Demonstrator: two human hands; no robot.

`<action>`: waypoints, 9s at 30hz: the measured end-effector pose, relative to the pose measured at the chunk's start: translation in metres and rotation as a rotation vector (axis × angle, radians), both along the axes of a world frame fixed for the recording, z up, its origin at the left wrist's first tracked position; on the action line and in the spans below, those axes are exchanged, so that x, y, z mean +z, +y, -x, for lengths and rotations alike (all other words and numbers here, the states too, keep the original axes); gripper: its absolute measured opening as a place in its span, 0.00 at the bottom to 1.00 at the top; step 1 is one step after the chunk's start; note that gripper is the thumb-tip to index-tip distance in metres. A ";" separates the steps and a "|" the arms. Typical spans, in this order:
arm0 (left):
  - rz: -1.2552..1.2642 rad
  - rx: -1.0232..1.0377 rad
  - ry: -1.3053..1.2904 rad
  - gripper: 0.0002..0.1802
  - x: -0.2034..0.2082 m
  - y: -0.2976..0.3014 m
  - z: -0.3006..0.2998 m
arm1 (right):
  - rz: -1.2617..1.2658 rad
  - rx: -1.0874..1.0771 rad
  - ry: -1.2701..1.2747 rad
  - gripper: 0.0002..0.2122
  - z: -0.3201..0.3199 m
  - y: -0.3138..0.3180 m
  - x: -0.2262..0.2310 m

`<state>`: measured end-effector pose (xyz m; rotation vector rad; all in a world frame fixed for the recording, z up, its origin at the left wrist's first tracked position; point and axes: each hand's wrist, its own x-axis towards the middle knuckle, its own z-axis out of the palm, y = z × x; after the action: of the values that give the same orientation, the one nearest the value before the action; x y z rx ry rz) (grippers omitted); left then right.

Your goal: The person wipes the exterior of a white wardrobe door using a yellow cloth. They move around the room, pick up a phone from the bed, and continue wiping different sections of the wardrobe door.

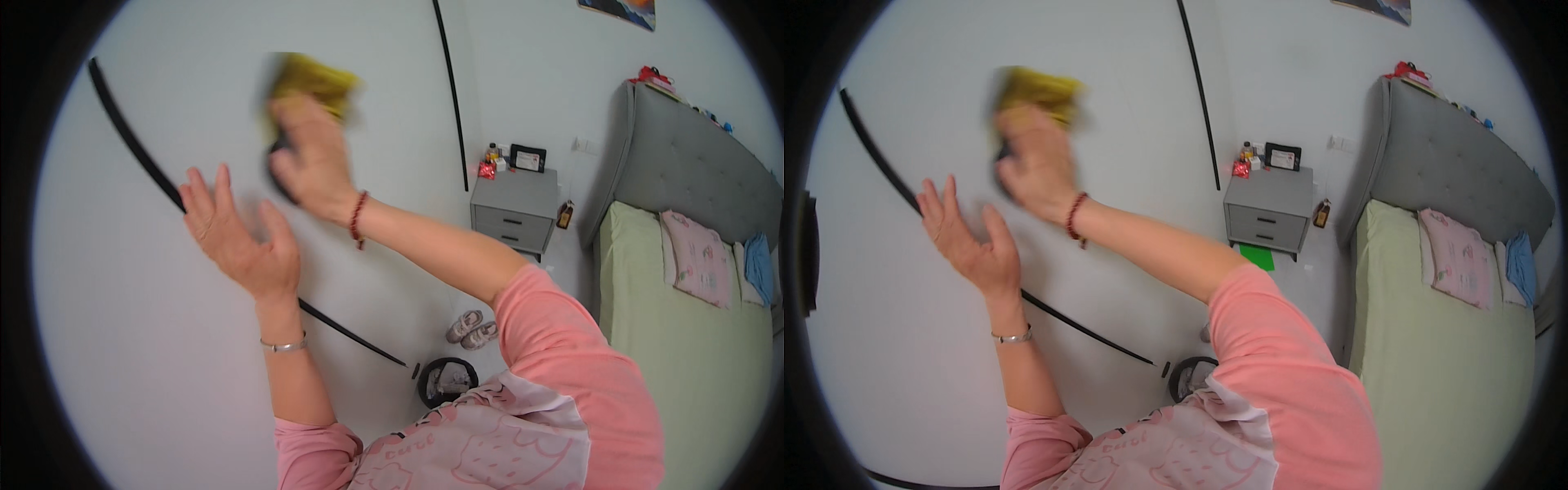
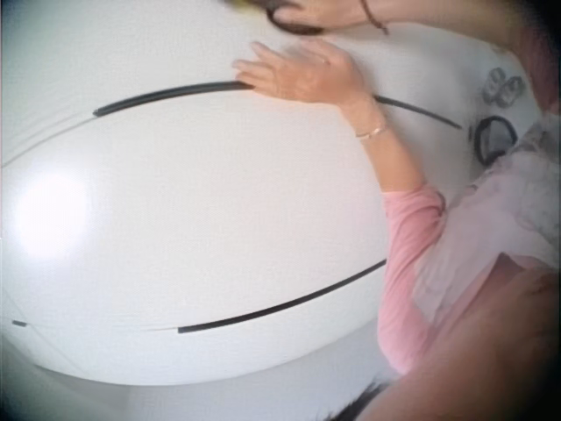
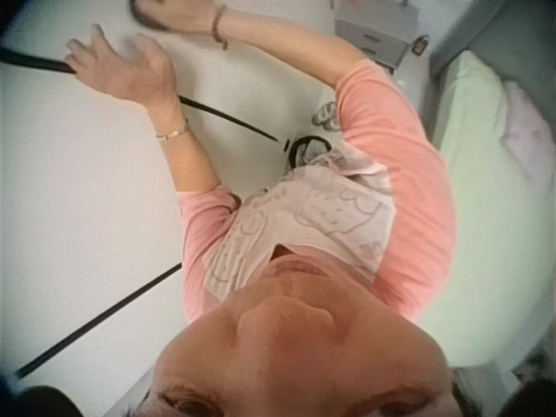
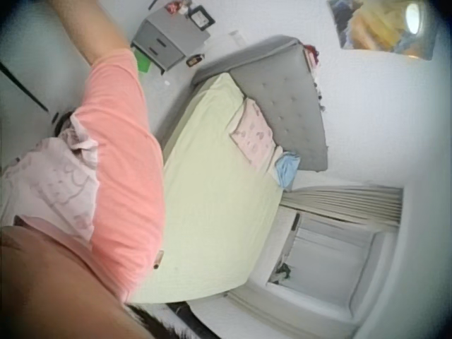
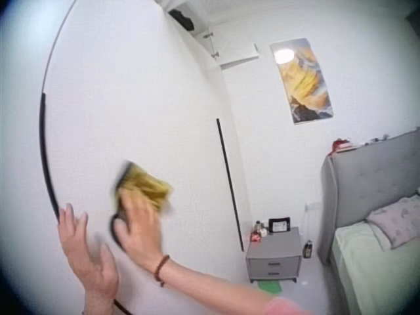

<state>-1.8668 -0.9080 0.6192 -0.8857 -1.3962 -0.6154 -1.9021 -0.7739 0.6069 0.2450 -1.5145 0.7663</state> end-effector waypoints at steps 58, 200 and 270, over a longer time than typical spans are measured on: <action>0.158 -0.065 -0.008 0.14 -0.034 -0.001 0.030 | 0.307 0.210 -0.697 0.22 -0.085 -0.112 -0.262; 1.073 -0.774 -2.716 0.19 -0.351 0.021 -0.384 | 1.732 -0.755 -1.072 0.33 -0.751 0.073 -0.476; 0.612 -1.335 -2.504 0.30 -0.327 0.413 -0.233 | 1.988 -0.586 -0.706 0.31 -0.539 0.363 -0.516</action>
<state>-1.6341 -0.4947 0.2919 -1.3681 -2.9851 -3.1667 -1.3627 -0.4111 0.0910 -1.9730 -0.6619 1.5289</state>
